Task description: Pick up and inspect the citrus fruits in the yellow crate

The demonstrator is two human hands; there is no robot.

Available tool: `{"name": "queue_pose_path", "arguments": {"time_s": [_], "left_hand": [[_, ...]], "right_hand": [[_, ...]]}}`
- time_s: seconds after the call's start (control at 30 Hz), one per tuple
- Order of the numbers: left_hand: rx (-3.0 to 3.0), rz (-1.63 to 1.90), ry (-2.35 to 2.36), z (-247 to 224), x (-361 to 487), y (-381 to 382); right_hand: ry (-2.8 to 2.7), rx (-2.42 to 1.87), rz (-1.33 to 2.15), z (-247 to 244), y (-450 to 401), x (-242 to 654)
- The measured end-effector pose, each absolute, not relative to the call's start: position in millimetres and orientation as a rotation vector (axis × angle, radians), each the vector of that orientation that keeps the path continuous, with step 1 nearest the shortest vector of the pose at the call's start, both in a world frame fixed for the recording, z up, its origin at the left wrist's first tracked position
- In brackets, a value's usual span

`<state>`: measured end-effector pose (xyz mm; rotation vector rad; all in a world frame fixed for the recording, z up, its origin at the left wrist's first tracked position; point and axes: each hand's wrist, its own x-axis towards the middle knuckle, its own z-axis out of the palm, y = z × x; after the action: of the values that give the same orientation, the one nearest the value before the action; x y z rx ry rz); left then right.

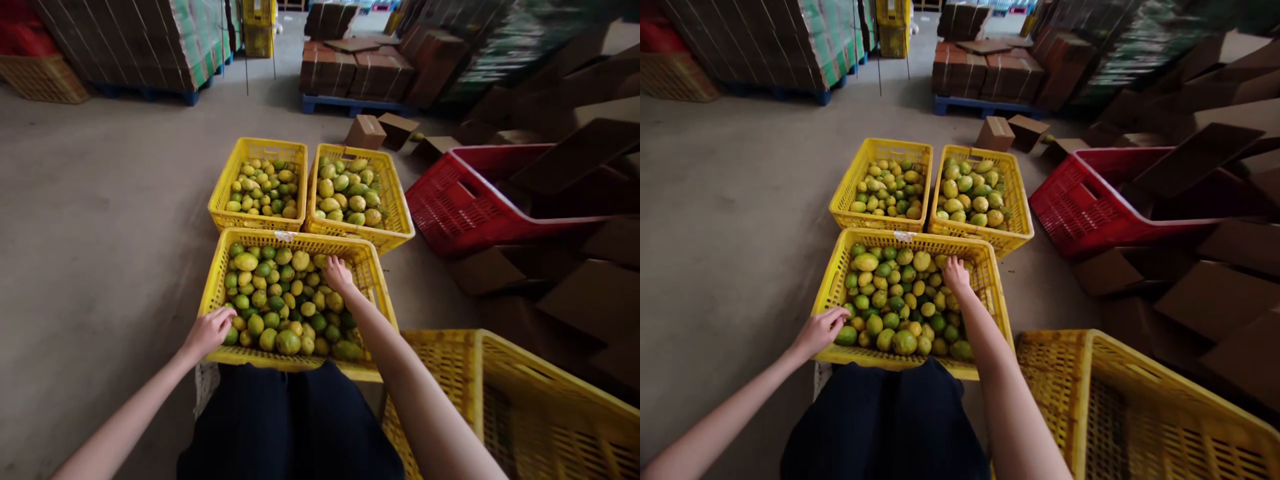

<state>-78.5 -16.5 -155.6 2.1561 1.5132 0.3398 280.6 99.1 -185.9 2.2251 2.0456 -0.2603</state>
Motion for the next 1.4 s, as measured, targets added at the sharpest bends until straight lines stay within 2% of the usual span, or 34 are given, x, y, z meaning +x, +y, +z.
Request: {"name": "queue_pose_path", "arguments": {"time_s": [0.33,0.57,0.77,1.07,1.23,1.4], "left_hand": [[2.178,0.308,1.527,-156,-79,-16],[2.191,0.259,1.575,-152,-76,-15],[2.217,0.116,1.611,-151,-74,-14],[2.406,-0.02,1.567,-148,-71,1],[2.59,-0.258,1.53,-158,-64,30],[2.57,-0.28,1.669,-158,-50,68]], "right_hand": [[2.04,2.321,-0.102,-209,103,265],[2.248,2.019,-0.188,-194,90,267],[2.263,1.923,-0.32,-166,39,274],[2.085,2.279,-0.45,-132,-76,307],[1.961,2.568,-0.459,-138,-91,304],[1.978,2.677,-0.496,-141,-93,305]]}}
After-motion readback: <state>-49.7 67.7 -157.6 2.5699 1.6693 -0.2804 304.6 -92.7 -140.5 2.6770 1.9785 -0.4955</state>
